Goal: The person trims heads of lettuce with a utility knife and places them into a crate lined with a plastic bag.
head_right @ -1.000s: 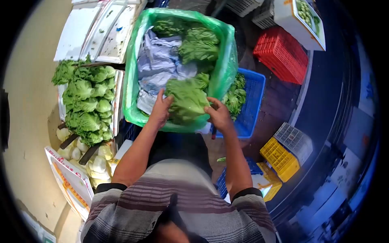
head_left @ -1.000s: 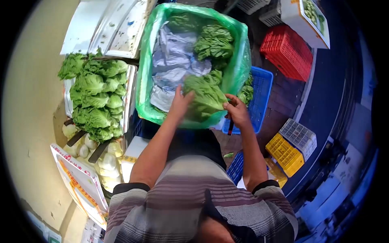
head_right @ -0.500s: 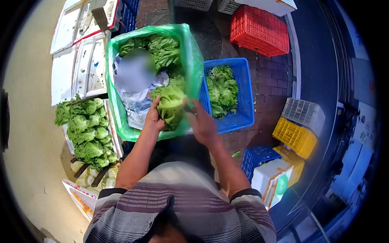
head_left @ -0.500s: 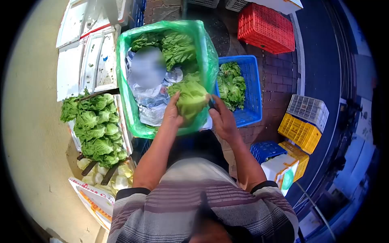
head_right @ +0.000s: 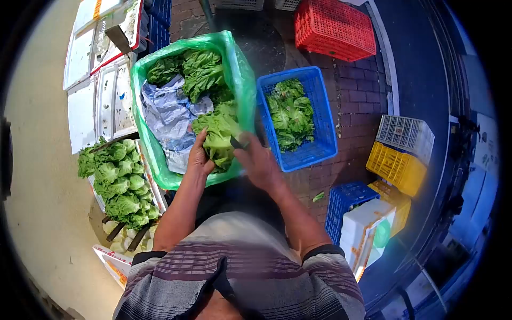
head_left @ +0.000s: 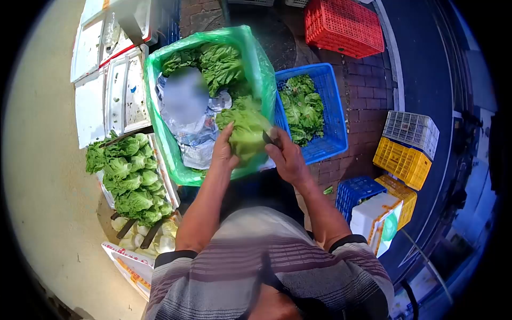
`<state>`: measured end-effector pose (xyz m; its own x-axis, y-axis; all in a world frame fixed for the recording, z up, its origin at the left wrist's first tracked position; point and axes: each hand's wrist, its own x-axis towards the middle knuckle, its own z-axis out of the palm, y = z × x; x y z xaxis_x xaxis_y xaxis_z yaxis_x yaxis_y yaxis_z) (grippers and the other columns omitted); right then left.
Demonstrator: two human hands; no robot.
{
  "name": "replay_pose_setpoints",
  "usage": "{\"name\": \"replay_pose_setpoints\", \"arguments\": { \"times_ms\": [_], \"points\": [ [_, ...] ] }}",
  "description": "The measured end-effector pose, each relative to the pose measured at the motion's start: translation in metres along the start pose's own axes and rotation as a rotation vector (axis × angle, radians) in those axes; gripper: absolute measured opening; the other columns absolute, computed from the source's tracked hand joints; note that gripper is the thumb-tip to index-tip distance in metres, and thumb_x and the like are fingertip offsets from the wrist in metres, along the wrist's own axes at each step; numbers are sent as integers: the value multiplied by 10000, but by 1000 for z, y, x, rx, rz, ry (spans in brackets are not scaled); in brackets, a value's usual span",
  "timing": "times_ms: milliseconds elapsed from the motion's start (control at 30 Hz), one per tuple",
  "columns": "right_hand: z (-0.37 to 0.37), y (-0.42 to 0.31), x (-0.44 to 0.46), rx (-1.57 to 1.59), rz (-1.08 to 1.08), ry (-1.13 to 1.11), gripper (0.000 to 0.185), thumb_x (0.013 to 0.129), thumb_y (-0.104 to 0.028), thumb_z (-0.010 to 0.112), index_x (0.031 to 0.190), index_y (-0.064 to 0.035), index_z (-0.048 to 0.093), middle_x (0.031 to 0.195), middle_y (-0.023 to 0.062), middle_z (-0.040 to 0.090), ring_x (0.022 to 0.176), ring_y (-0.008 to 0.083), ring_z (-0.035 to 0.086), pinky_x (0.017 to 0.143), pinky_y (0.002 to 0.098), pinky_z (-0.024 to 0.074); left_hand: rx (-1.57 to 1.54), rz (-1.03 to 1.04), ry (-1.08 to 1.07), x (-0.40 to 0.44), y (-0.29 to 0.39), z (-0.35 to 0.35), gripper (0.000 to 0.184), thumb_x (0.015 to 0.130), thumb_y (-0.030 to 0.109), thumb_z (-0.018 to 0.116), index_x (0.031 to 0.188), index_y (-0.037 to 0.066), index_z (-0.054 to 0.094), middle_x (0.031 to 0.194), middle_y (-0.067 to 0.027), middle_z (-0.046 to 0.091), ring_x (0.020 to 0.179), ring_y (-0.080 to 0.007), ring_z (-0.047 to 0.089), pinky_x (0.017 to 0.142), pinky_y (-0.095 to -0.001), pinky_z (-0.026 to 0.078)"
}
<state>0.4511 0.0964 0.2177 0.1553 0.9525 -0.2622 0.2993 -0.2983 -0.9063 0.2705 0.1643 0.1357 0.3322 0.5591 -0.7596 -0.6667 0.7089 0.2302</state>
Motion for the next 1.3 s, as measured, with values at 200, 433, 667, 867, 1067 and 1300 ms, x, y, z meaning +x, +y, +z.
{"name": "replay_pose_setpoints", "arguments": {
  "times_ms": [200, 433, 667, 867, 1067, 1300],
  "points": [
    [-12, -8, -2, -12, 28, -28, 362, 940, -206, 631, 1257, -50, 549, 870, 224, 661, 818, 406, 673, 697, 441, 501, 3, -32, -30, 4, -3, -1, 483, 907, 318, 688, 1293, 57, 563, 1228, -142, 654, 1093, -306, 649, 950, -490, 531],
    [-30, 2, -7, 90, 85, -27, 264, 959, -164, 596, 1193, -42, 593, 817, 146, 632, 705, 264, 628, 680, 369, 500, 60, -54, -26, 7, -10, 8, 470, 901, 305, 702, 1284, 66, 573, 1206, -134, 661, 1090, -296, 649, 941, -485, 536],
    [-54, 27, -20, 456, 318, -84, 438, 1035, -151, 508, 1461, -57, 469, 750, -27, 498, 617, 51, 471, 572, 229, 494, 154, 3, -74, 21, -25, 28, 483, 883, 266, 719, 1297, 76, 558, 1226, -98, 647, 1098, -282, 633, 941, -474, 530],
    [-85, 48, -34, 430, 269, 59, 439, 1004, -216, 569, 1414, -65, 529, 724, -35, 520, 600, 45, 486, 542, 219, 435, 221, 30, -129, 44, -51, 49, 537, 862, 244, 737, 1330, 89, 522, 1250, -64, 613, 1130, -257, 595, 961, -454, 511],
    [-118, 64, -37, 810, 312, 265, 339, 977, -199, 623, 1277, -48, 577, 698, -53, 486, 569, 20, 451, 490, 199, 407, 413, 168, -311, 33, -69, 105, 591, 830, 185, 735, 1340, 39, 475, 1202, -104, 612, 1086, -242, 611, 942, -410, 521],
    [-134, 84, -31, 472, 318, 323, 169, 925, -162, 679, 1015, -20, 660, 764, -34, 590, 648, 38, 511, 575, 230, 419, 673, 304, -476, 33, -81, 136, 814, 777, 77, 770, 1457, 13, 326, 1234, -130, 593, 1112, -223, 605, 981, -360, 491]
  ]
}}
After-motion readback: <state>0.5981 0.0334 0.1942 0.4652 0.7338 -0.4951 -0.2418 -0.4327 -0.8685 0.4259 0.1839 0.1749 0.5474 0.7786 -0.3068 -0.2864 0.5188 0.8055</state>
